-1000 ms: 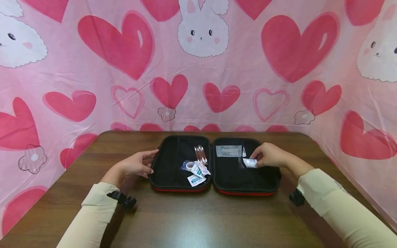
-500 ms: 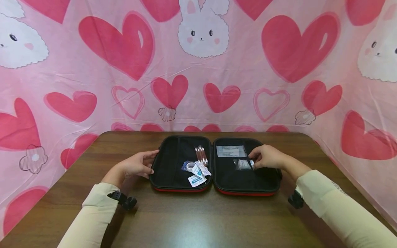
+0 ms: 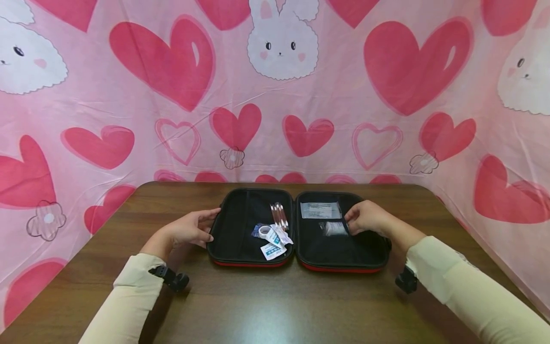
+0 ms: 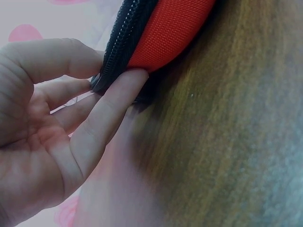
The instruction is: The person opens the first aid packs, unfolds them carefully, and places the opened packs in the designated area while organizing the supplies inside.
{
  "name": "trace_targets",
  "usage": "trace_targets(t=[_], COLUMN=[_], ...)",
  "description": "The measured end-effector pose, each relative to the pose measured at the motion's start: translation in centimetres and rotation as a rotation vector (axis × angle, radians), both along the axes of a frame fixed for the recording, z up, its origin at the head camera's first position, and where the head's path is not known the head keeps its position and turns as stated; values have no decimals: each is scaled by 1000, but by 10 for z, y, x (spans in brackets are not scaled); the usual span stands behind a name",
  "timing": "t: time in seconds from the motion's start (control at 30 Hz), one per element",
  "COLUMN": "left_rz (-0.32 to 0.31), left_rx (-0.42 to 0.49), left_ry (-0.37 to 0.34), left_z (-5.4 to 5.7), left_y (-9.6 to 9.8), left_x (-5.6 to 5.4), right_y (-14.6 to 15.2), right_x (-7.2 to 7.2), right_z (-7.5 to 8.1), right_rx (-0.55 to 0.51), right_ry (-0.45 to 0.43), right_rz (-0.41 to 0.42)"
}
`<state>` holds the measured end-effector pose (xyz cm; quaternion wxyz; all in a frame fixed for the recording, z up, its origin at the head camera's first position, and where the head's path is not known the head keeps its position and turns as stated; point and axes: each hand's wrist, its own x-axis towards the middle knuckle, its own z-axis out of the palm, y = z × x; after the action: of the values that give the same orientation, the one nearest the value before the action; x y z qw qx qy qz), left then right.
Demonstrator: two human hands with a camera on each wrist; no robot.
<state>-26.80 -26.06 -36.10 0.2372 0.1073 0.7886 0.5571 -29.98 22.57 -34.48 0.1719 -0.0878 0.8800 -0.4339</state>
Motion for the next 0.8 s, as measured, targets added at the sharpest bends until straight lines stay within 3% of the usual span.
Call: trace_targets(t=[0.57,0.7,0.8], left_rz=[-6,-4,4], left_rx=[-25,-32,-42], left_ry=[17,15,17], left_z=[1,1,1], left_y=[0,0,0], left_x=[0,0,1], right_y=[-12,-13,-12], right_x=[5,6,8], right_z=[-12,-13,-12], right_rx=[-279,-302,-252], right_ry=[-106,-133,-108], right_rz=[-68,-78,-75])
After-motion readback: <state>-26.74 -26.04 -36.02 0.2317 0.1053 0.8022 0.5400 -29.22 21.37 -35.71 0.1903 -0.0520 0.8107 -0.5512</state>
